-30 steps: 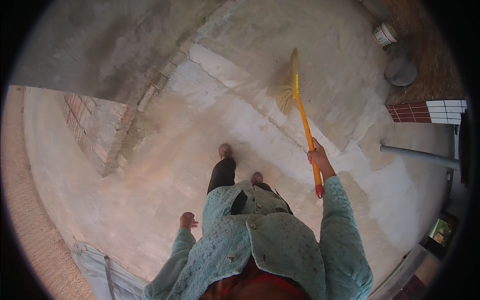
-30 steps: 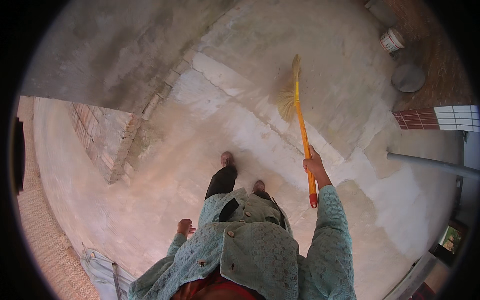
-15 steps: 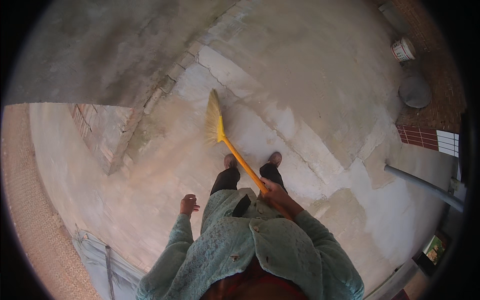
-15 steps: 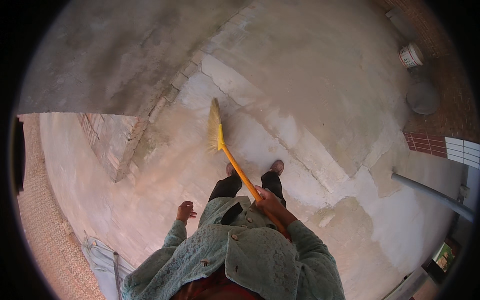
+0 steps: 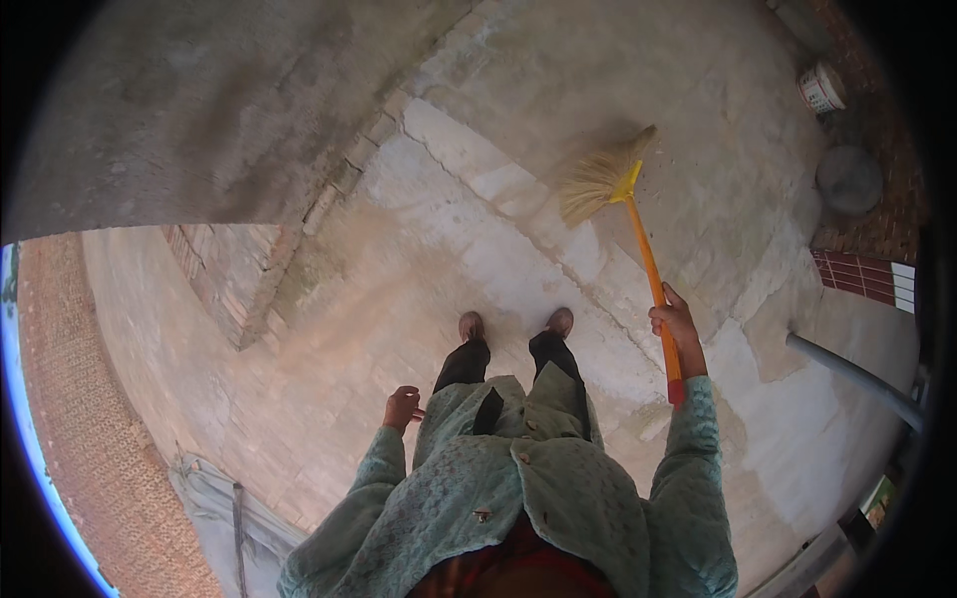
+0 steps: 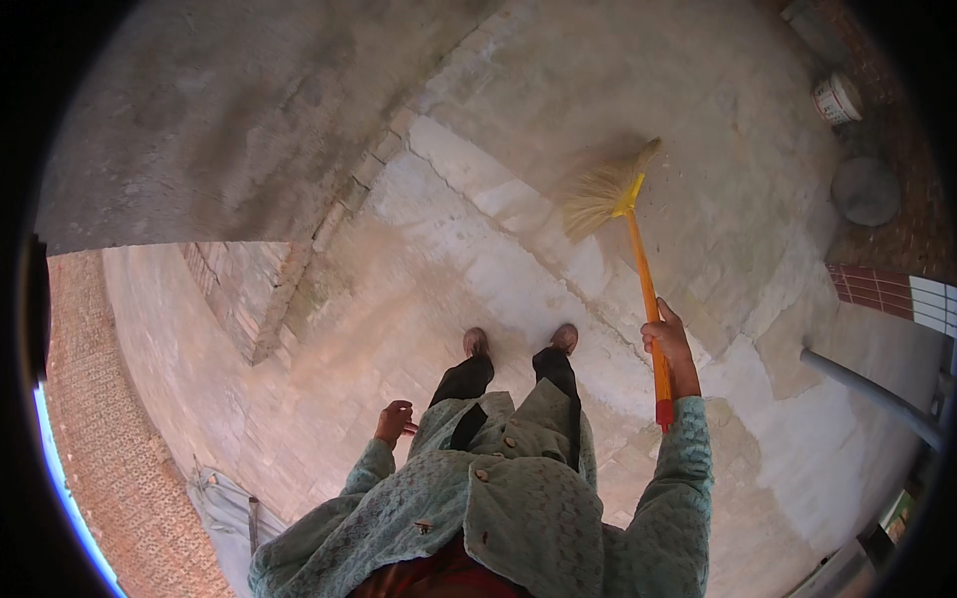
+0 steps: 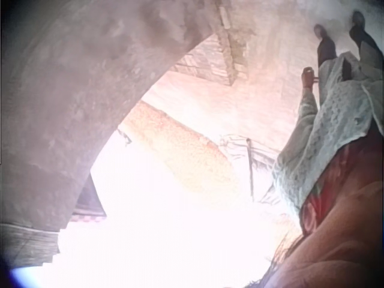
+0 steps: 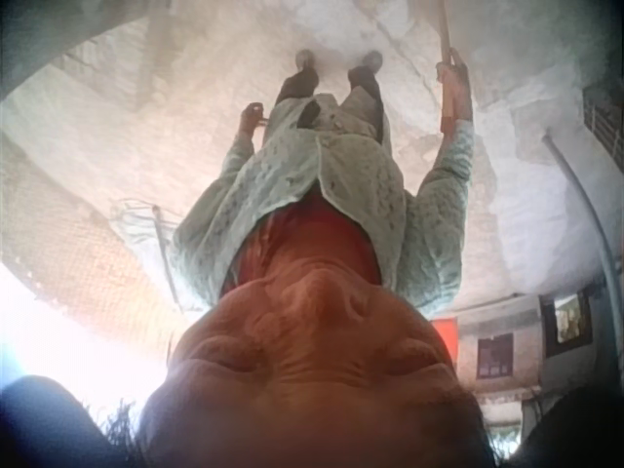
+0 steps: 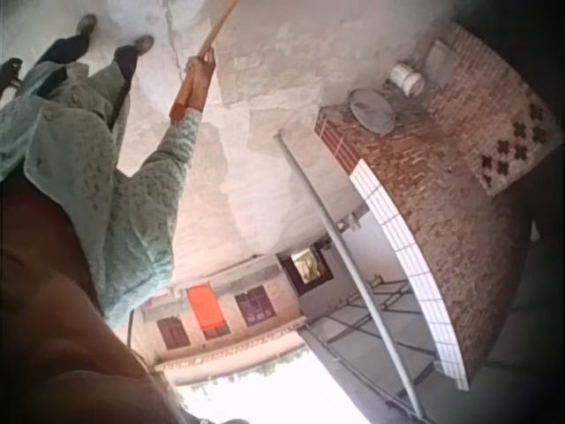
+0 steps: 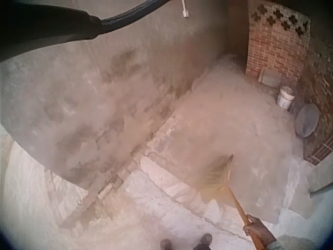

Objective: The person sweeps a concrete floor with a yellow broom, moving debris toward a corner near a brick wall. The person walks around the area, sweeping different sections and adjusting position to gather dust and small particles.

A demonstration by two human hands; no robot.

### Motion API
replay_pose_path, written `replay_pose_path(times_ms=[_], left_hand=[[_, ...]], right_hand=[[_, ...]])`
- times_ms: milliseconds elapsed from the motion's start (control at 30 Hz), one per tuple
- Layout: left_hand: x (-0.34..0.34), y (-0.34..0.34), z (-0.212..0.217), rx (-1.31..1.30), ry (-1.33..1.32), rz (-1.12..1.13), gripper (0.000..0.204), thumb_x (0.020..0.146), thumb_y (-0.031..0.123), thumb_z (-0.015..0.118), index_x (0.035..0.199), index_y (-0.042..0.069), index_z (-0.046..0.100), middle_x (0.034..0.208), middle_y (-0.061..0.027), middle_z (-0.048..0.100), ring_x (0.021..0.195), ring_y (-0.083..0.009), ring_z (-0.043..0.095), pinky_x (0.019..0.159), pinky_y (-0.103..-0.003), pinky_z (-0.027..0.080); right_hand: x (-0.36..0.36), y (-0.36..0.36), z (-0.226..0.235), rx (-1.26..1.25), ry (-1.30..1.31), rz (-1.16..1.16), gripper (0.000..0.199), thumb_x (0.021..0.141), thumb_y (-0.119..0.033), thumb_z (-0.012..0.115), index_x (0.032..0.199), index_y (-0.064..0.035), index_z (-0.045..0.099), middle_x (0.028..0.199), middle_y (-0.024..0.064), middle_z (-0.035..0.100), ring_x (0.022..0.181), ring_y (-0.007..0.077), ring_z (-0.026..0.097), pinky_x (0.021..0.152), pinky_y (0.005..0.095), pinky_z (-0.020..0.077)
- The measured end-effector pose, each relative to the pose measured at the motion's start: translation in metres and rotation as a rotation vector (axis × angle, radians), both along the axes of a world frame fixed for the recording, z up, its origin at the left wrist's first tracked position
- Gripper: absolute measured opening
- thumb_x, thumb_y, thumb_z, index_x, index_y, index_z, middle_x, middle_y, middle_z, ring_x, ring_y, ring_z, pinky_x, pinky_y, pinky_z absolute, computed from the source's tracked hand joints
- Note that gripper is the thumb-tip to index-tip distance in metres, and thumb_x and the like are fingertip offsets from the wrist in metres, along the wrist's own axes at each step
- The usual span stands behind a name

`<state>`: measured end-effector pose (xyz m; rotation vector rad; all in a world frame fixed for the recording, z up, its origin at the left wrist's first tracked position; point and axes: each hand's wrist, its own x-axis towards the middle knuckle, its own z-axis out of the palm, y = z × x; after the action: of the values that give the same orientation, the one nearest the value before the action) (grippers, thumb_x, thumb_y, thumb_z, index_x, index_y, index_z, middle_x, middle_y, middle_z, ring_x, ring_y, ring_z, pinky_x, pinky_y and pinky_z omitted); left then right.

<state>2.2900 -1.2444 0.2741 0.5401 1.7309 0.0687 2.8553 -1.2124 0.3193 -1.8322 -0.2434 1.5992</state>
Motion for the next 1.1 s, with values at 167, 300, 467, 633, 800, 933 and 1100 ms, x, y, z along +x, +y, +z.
replay_pose_path(times_ms=[167, 300, 467, 633, 800, 933, 1100], left_hand=[[-0.004, 0.000, -0.001, -0.002, 0.019, 0.019, 0.027, 0.076, 0.013, 0.051, 0.101, 0.004, 0.053, 0.070, -0.0084, 0.053, 0.053, -0.0193, 0.059, 0.043, -0.030, 0.049], [-0.016, -0.017, -0.004, -0.056, 0.036, 0.080, 0.026, 0.076, 0.012, 0.051, 0.100, 0.004, 0.053, 0.069, -0.0083, 0.053, 0.052, -0.0202, 0.059, 0.043, -0.032, 0.049], [-0.025, -0.032, 0.000, -0.043, 0.046, 0.113, 0.026, 0.076, 0.013, 0.052, 0.100, 0.005, 0.052, 0.068, -0.0080, 0.052, 0.052, -0.0212, 0.059, 0.043, -0.033, 0.050], [-0.034, -0.041, 0.007, -0.041, 0.065, 0.162, 0.022, 0.077, 0.012, 0.049, 0.098, 0.005, 0.052, 0.068, -0.0084, 0.050, 0.053, -0.0220, 0.059, 0.043, -0.034, 0.050], [-0.044, -0.051, 0.012, -0.044, 0.093, 0.155, 0.023, 0.078, 0.013, 0.048, 0.098, 0.004, 0.052, 0.070, -0.0093, 0.051, 0.054, -0.0222, 0.059, 0.044, -0.034, 0.050], [-0.039, -0.048, 0.007, -0.056, 0.058, 0.137, 0.025, 0.078, 0.014, 0.050, 0.100, 0.003, 0.052, 0.071, -0.0095, 0.051, 0.053, -0.0217, 0.059, 0.045, -0.034, 0.051], [-0.021, -0.026, -0.005, -0.036, -0.017, 0.096, 0.027, 0.078, 0.014, 0.051, 0.102, 0.003, 0.051, 0.072, -0.0093, 0.051, 0.051, -0.0214, 0.058, 0.044, -0.033, 0.050]], right_hand=[[-0.047, -0.010, 0.045, 0.107, -0.013, 0.013, 0.079, 0.070, 0.004, 0.044, 0.137, -0.0164, 0.009, 0.069, 0.0041, 0.045, 0.045, 0.0096, 0.041, 0.041, 0.0225, 0.0380], [-0.094, -0.030, 0.062, 0.178, 0.334, -0.020, 0.082, 0.068, 0.005, 0.044, 0.137, -0.0196, 0.008, 0.072, 0.0066, 0.045, 0.043, 0.0101, 0.042, 0.040, 0.0221, 0.0374], [-0.163, 0.000, -0.003, 0.215, 0.614, 0.203, 0.080, 0.066, 0.005, 0.044, 0.137, -0.0129, 0.010, 0.071, 0.0106, 0.048, 0.041, 0.0105, 0.041, 0.040, 0.0230, 0.0360], [-0.218, 0.056, -0.085, 0.205, 0.449, 0.398, 0.079, 0.067, 0.003, 0.052, 0.135, -0.0031, 0.011, 0.053, 0.0080, 0.048, 0.040, 0.0144, 0.045, 0.040, 0.0255, 0.0376], [-0.147, 0.080, -0.105, 0.046, 0.299, 0.203, 0.085, 0.064, 0.005, 0.057, 0.135, -0.0032, 0.011, 0.057, 0.0077, 0.051, 0.042, 0.0139, 0.047, 0.038, 0.0257, 0.0377], [-0.067, 0.074, -0.073, 0.016, 0.053, 0.119, 0.087, 0.062, 0.005, 0.055, 0.136, -0.0051, 0.008, 0.056, 0.0078, 0.049, 0.042, 0.0141, 0.045, 0.037, 0.0266, 0.0376], [-0.031, 0.044, -0.014, 0.022, -0.185, 0.093, 0.083, 0.064, 0.005, 0.047, 0.136, -0.0107, 0.009, 0.058, 0.0054, 0.047, 0.042, 0.0129, 0.044, 0.038, 0.0259, 0.0374]])
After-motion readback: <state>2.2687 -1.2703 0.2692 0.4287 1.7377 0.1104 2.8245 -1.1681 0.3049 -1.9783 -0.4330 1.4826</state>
